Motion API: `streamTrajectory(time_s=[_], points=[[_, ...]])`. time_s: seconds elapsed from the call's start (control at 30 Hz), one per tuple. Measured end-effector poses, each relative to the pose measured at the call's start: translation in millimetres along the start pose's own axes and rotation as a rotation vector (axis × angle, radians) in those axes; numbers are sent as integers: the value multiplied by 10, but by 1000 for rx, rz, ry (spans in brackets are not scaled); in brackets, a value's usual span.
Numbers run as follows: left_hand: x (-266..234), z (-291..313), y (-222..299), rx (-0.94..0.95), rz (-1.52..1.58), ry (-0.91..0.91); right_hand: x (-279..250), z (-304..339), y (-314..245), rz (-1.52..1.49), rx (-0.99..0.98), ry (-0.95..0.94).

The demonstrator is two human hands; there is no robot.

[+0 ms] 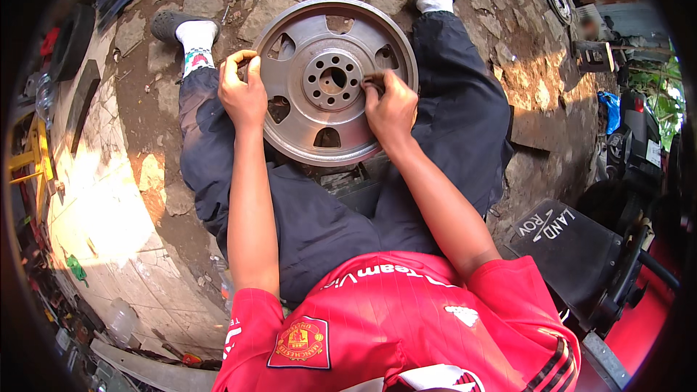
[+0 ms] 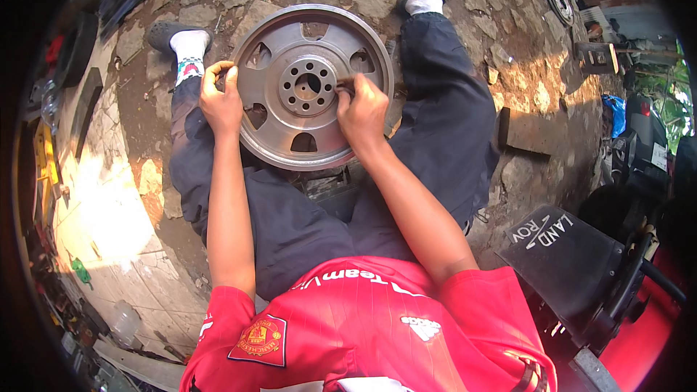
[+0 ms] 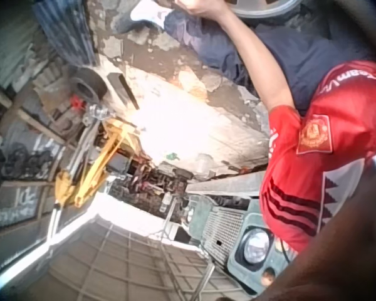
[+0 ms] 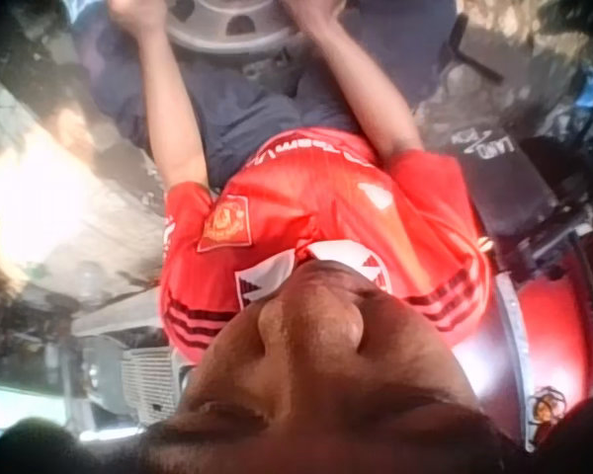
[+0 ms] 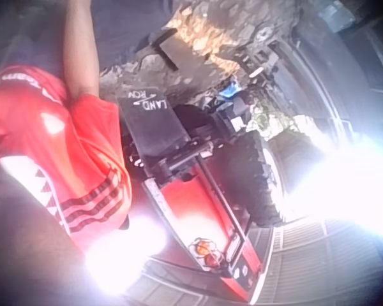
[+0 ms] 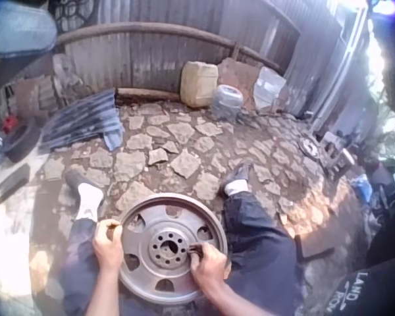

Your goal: The person sits on the ground and scrubs the surface of a metal wheel rim with a small abrasive pad. They rotate the rim and repeatedly rub different sections, focusing on the central hub and spokes.

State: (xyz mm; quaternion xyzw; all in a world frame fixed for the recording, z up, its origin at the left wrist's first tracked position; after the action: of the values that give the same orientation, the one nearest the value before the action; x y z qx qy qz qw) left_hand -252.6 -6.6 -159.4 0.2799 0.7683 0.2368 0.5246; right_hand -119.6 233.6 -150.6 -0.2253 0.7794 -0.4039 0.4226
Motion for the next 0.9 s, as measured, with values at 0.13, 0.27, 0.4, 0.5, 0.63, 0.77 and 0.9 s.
streamTrajectory(time_s=[0.13, 0.27, 0.4, 0.5, 0.63, 0.77, 0.9], points=[[-13, 12, -11, 3, 13, 15, 33, 75, -84, -16, 85, 52], [15, -5, -64, 16, 20, 24, 11, 93, -160, -20, 134, 25], [17, 19, -42, -34, 46, -11, 54, 74, -109, -42, 126, 89], [29, 11, -37, -28, 19, -11, 10, 259, -206, -73, 196, 22], [-2, -13, -41, -14, 39, 1, 25, 54, -241, -15, 194, 96], [33, 17, -79, -24, 18, -15, 29, 295, -286, -24, 261, 35], [34, 17, -67, -21, 32, -1, 34, 192, -222, -52, 261, 74]])
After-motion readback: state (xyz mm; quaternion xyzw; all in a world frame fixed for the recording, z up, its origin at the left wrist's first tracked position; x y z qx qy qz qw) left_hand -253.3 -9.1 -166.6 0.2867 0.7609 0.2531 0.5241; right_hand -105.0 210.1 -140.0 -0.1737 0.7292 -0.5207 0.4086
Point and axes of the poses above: each hand's wrist, its own z-axis away from the middle knuckle, its own x-axis out of the palm, y = z × x, the point moved 2 cm from there along -z, towards the middle knuckle, and after that the axes turned 11 degrees about -z, right-handed, at the moved point
